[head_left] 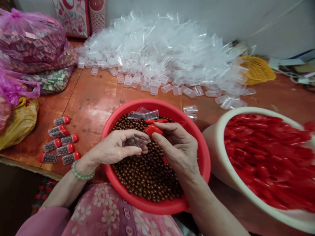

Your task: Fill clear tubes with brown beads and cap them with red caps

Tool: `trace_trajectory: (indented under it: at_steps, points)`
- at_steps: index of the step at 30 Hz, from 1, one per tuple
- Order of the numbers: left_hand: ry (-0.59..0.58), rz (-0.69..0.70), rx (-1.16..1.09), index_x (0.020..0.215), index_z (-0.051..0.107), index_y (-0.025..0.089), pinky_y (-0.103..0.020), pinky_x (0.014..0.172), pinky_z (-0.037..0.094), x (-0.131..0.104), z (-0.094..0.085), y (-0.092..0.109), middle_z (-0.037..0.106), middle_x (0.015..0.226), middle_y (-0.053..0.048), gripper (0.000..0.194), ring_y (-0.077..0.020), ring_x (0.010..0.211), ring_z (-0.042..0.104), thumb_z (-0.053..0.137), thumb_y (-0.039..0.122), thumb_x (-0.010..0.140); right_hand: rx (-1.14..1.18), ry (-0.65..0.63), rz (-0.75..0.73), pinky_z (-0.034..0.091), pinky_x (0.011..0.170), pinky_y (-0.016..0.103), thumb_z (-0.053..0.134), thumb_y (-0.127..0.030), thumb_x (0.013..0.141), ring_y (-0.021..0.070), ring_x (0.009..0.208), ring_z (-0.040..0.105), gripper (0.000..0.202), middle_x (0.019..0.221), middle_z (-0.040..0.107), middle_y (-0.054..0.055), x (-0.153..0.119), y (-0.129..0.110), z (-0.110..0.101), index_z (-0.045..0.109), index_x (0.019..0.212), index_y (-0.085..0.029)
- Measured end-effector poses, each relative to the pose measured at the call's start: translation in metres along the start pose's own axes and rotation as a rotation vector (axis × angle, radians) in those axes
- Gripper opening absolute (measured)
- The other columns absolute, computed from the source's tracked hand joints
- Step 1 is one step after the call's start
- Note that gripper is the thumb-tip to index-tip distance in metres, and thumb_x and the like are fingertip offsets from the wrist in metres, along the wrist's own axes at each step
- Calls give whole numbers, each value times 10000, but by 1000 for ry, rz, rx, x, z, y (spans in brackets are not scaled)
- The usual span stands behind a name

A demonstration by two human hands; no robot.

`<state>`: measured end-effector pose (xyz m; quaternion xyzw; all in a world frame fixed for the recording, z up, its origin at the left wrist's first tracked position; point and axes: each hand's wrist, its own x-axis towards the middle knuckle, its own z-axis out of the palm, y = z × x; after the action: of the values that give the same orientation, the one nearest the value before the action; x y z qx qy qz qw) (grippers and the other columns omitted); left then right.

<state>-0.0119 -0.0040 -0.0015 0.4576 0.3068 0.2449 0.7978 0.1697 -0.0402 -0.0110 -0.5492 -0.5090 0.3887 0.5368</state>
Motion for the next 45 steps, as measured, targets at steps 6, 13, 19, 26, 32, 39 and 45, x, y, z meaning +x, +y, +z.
trace_trajectory:
  at_steps: [6,13,19,26,32,39,45]
  points:
    - [44,43,16,1050,621,146,-296,829,510,1,1,-1,695,918,-46,260,-141,880,652,612,120,791,30,5,11,557,859,337,723,-254,796,159,884,678,180,949,709,11,-1,1,1,691,972,-276]
    - [81,76,125,1031,623,148,-261,766,489,2,-1,0,674,909,-36,249,-125,833,624,597,109,786,12,14,-34,563,860,334,714,-213,808,162,895,686,195,964,713,6,-3,-2,0,697,984,-294]
    - [34,29,-43,1031,591,143,-260,753,504,5,-1,-2,651,879,-25,242,-112,803,627,605,110,792,2,26,-59,562,852,323,740,-219,784,158,901,689,217,982,721,9,-3,3,0,711,990,-281]
    - [61,20,-103,1004,595,140,-289,790,501,6,-3,-7,652,872,-28,213,-124,813,634,635,128,794,-19,53,-57,552,879,356,733,-218,794,168,911,689,238,988,721,10,4,-8,3,701,1019,-285]
    - [43,108,-51,952,630,138,-289,852,452,8,-3,-10,646,873,-12,190,-123,827,589,642,121,763,-87,-124,-186,552,876,359,693,-184,823,165,919,689,225,984,719,2,15,-15,19,684,1025,-281]
    - [28,72,-31,939,598,131,-262,731,430,9,-4,-10,573,792,6,156,-105,718,524,598,138,783,-220,-155,-236,557,831,333,668,-181,844,159,896,686,223,977,717,4,14,-6,15,664,1049,-268]
    - [28,27,43,918,524,131,-253,666,444,11,-5,-9,561,766,1,95,-94,665,526,536,143,824,-379,-215,-282,563,785,323,628,-192,877,167,876,692,175,947,723,16,20,-6,9,648,1040,-252]
